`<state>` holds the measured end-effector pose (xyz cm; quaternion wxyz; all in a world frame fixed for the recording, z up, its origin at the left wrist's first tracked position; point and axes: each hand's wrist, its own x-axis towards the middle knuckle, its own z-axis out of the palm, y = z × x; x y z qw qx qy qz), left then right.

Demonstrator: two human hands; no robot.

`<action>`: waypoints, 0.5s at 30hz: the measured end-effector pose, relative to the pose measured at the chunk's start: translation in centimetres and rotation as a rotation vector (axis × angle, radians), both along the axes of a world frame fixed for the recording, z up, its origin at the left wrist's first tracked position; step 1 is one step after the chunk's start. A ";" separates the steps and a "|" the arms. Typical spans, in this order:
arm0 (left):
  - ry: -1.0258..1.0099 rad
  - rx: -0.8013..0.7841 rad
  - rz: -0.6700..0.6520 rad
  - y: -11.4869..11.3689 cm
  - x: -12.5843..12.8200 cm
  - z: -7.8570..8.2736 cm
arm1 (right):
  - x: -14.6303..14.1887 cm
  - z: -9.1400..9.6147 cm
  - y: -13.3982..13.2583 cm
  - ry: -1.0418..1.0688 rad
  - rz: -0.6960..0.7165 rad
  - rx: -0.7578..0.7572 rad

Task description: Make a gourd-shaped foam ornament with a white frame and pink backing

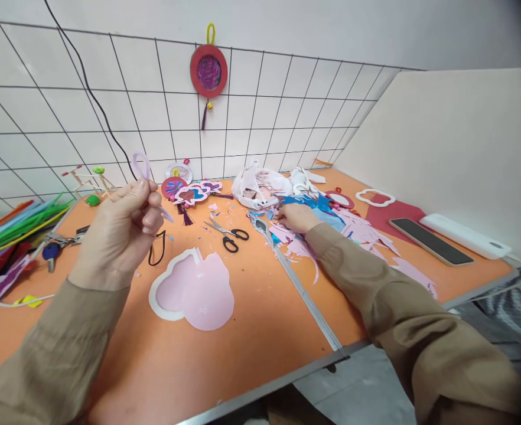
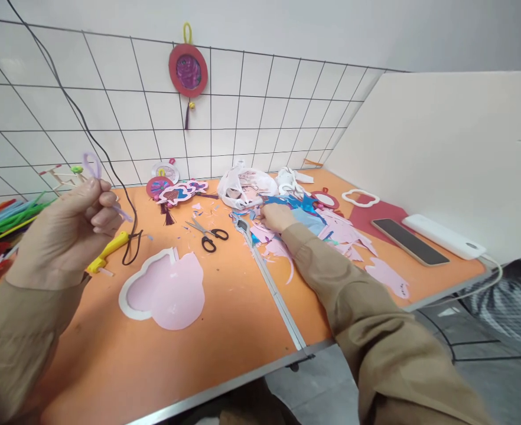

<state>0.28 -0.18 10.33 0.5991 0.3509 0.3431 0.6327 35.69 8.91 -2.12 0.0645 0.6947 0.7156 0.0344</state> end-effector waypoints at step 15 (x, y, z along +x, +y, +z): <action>0.041 0.012 -0.013 0.6 0.1 -0.8 | 2.9 2.4 0.8 0.344 0.055 0.167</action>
